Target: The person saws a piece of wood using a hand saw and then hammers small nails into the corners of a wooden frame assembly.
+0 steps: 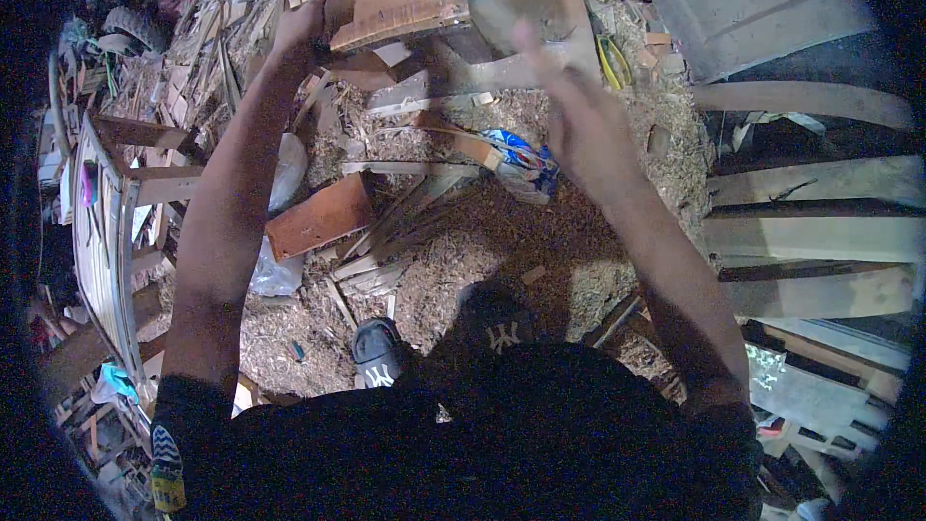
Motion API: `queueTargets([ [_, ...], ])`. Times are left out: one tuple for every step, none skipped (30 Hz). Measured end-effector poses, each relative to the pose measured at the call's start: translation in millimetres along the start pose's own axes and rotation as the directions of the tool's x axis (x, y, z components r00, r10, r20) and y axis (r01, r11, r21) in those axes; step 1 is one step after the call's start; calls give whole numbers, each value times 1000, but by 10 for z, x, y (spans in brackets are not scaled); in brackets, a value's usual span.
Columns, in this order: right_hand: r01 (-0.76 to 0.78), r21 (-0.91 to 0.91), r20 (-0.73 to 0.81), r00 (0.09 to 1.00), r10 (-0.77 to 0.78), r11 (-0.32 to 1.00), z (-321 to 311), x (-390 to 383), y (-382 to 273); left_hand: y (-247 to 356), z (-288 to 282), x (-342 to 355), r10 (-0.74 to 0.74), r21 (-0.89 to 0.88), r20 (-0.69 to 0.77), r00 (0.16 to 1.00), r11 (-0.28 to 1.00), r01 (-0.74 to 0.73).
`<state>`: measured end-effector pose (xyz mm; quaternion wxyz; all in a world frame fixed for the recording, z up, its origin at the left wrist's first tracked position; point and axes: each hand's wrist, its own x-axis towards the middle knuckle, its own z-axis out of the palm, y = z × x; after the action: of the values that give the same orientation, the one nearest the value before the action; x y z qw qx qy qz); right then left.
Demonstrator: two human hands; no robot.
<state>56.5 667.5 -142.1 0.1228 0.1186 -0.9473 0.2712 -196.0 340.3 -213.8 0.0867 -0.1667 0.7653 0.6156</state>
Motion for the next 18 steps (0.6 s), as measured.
queueTargets([
  [2,-3,-2,1000,-2,1000,7,-39,28,11,6,-48,-29,-9,16,999,1000,29],
  [-89,-2,56,994,89,996,8,-58,53,34,20,-83,-58,-17,32,998,998,58],
  [-179,-6,115,977,179,984,-5,-70,71,68,40,-106,-55,-19,34,998,998,56],
  [-137,-1,62,989,137,991,-46,-57,30,54,-11,-114,65,100,24,998,993,-67],
  [-131,4,64,989,131,991,-83,-4,-13,41,-57,-119,182,219,28,983,958,-184],
  [-53,64,-25,998,55,997,-117,67,-65,34,-96,-116,181,221,20,983,958,-181],
  [20,111,-119,993,-7,994,-125,94,-82,59,-80,-137,98,150,-5,995,984,-97],
  [17,113,-118,993,-4,993,-93,106,-62,81,-69,-161,13,77,-26,1000,997,-11],
  [16,148,-165,986,8,989,-40,120,-29,94,-69,-193,11,80,-26,1000,997,-8],
  [17,177,-212,977,21,984,-2,128,3,128,-56,-230,-8,28,-2,1000,1000,8],
  [16,173,-213,977,22,985,73,61,105,158,-29,-264,-24,-25,23,999,999,25],
  [-122,153,-151,978,146,981,196,-73,281,177,-6,-308,-22,-26,27,999,999,23],
  [-254,128,-89,960,266,959,313,-197,443,191,-7,-359,4,-14,27,1000,1000,-4],
  [-253,127,-89,960,265,959,404,-302,571,204,5,-389,29,-3,30,999,1000,-29],
  [-299,107,-57,950,306,948,487,-406,685,223,22,-404,29,-4,29,999,1000,-29],
  [-346,83,-28,937,349,935,544,-501,789,247,58,-409,16,28,8,1000,999,-16],
  [-344,82,-30,937,347,935,611,-585,875,240,60,-384,4,60,-17,1000,998,-3],
  [-324,1,-42,945,323,946,670,-675,964,213,47,-333,6,59,-16,1000,998,-5],
])
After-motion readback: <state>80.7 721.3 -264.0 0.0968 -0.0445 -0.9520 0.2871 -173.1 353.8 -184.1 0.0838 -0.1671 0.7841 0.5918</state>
